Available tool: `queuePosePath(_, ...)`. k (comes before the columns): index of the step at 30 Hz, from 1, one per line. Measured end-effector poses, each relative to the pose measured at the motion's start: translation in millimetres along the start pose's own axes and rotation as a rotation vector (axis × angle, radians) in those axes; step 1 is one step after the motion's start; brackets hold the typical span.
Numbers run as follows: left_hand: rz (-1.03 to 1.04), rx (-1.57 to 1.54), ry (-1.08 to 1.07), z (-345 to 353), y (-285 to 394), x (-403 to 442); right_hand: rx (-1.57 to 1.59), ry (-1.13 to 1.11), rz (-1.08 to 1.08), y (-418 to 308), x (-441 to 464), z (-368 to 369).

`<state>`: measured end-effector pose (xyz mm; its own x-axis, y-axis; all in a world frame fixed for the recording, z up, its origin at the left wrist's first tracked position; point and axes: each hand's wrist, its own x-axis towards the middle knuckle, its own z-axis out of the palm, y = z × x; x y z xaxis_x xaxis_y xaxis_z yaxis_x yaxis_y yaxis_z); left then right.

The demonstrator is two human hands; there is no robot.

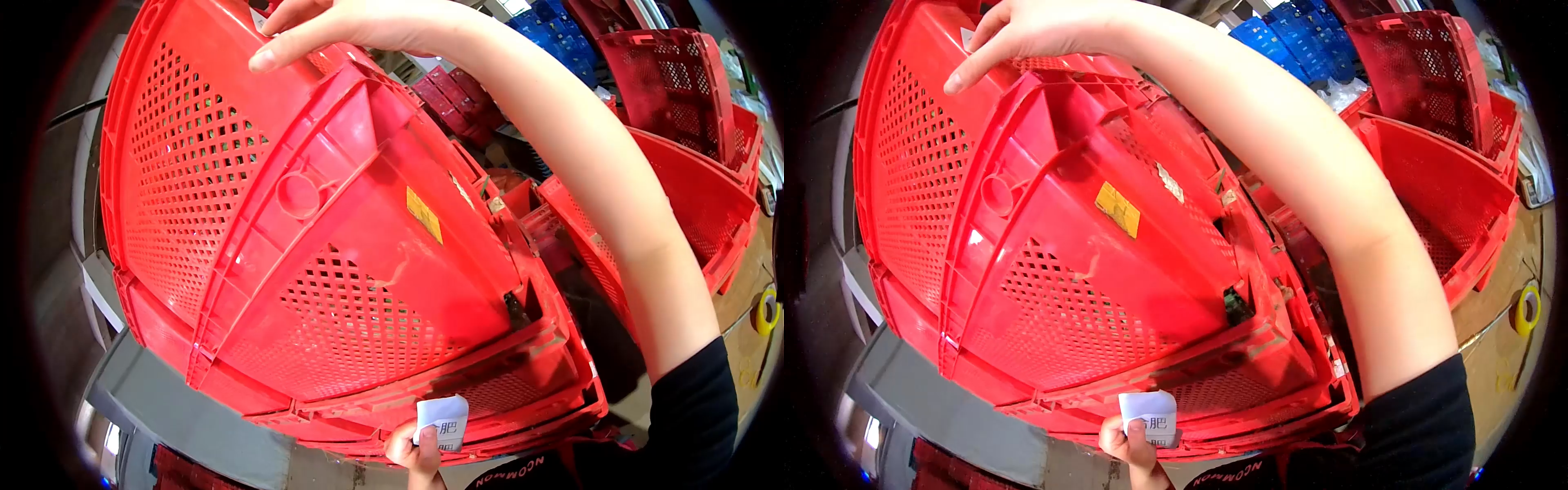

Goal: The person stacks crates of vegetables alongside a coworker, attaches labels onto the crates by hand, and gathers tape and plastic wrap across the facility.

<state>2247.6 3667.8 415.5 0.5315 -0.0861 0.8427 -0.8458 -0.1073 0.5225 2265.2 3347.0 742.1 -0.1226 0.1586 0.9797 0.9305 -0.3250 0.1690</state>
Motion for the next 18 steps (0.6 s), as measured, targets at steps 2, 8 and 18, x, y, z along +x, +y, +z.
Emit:
queuePosePath(2, -0.007, -0.036, -0.018, 9, -2, 5, -0.088, -0.02, 0.131, 13, 7, 7)
queuePosePath(8, 0.375, -0.06, -0.424, 45, 4, 25, 0.425, -0.338, 0.296, 7, 14, 8)
queuePosePath(18, -0.094, -0.629, -0.363, 53, -5, 17, 0.457, -0.066, 0.421, -19, 25, 2)
